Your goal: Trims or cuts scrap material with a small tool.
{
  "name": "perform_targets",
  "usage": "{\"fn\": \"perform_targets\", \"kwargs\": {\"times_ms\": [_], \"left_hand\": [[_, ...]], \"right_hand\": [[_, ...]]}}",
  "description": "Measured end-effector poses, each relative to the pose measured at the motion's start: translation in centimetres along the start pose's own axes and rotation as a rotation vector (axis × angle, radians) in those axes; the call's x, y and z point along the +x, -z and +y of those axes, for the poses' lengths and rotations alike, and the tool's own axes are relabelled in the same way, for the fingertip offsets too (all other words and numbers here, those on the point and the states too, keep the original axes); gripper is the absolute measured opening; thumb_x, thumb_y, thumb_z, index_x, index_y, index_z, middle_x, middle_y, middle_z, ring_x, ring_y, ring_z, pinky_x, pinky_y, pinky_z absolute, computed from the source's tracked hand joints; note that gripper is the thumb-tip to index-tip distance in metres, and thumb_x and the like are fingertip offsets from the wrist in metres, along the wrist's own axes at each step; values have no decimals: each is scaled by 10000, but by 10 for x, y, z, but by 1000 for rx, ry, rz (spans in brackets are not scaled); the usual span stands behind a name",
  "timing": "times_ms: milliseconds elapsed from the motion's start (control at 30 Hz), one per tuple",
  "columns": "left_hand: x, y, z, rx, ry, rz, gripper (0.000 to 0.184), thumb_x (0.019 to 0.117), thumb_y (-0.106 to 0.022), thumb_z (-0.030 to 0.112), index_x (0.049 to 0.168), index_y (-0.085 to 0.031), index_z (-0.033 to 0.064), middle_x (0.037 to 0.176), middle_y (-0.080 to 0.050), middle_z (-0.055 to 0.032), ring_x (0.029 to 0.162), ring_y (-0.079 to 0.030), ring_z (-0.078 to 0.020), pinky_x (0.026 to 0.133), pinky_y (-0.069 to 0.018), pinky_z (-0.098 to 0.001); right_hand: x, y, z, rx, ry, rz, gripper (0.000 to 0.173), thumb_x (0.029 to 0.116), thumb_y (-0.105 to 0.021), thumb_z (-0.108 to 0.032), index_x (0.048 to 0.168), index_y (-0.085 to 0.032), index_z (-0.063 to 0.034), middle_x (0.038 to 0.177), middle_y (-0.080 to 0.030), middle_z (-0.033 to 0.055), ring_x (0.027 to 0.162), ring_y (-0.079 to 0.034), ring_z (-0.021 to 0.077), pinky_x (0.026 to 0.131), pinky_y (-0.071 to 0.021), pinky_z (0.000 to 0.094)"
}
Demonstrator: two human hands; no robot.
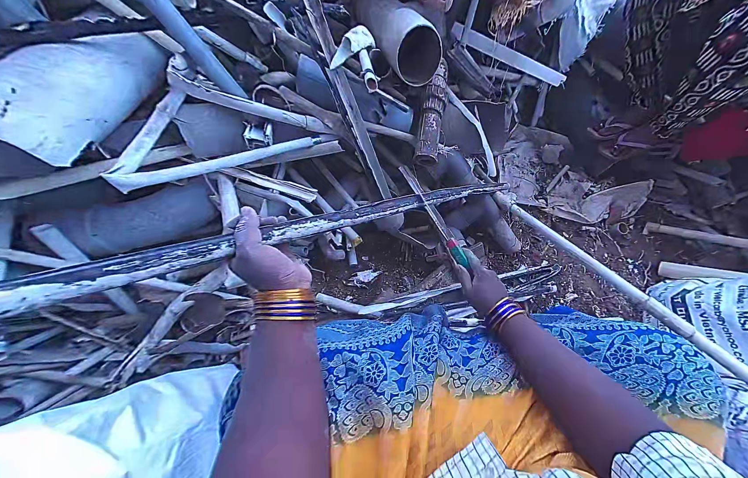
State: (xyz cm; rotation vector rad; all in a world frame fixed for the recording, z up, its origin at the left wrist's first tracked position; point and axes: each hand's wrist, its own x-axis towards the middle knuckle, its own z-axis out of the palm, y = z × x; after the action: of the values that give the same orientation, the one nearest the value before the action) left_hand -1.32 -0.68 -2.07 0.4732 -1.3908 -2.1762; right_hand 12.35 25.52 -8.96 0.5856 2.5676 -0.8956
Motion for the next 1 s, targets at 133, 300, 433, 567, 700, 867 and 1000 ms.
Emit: {"fn": "perform_targets", "kwargs": {"times_ms": [133,300,433,567,700,867,1000], "left_hand": [[0,-1,0,2,12,-75,83,1071,-483,159,1060,-558,125,838,-643,11,777,-680,-137,748,-591,-336],[-2,-4,4,110,18,-30,154,1090,-489,265,1043,-559,136,798,-657,38,734,-678,-91,696,-580,-294],[3,-4,1,152,66,6,235,1094,-490,326,1062,-574,109,818,-653,13,787,-677,-111,731,-574,-325],[6,-4,2,92,174,27,176,1080,-508,287,1087,-557,119,842,-654,7,803,-657,-118,752,-548,-331],[3,-4,-1,-6,156,-64,118,1079,-450,195,1083,-542,120,796,-629,10,756,-643,-117,757,-552,-326],[-4,-1,-2,-251,120,-214,220,962,-380,-13,956,-529,149,752,-614,21,746,-658,-127,785,-579,-343],[-8,-3,0,-340,140,-212,218,930,-380,-10,866,-516,149,712,-596,-3,731,-640,-164,823,-555,-410]], "right_hand": [[18,6,13,519,-112,147,381,1130,-380,-249,1331,-574,11,879,-617,131,716,-590,185,688,-497,331],[7,7,0,1156,-224,103,357,1140,-339,-233,1396,-500,-43,735,-590,55,460,-461,71,407,-377,203],[-4,3,-8,958,-178,173,412,1141,-342,-223,1501,-453,-58,724,-565,42,452,-429,66,410,-362,211],[-45,0,-31,607,157,-54,450,1119,-352,-180,1529,-418,-6,771,-539,23,533,-441,60,507,-413,232],[-39,-6,-22,686,9,51,425,1131,-348,-184,1510,-448,-20,735,-535,35,512,-433,76,487,-398,245],[-61,1,-30,763,1,-27,446,1132,-344,-190,1536,-394,-8,732,-519,14,489,-425,61,458,-390,225],[-78,-3,-30,851,73,-79,443,1120,-355,-172,1516,-418,16,738,-533,-1,485,-416,37,458,-380,198]]}}
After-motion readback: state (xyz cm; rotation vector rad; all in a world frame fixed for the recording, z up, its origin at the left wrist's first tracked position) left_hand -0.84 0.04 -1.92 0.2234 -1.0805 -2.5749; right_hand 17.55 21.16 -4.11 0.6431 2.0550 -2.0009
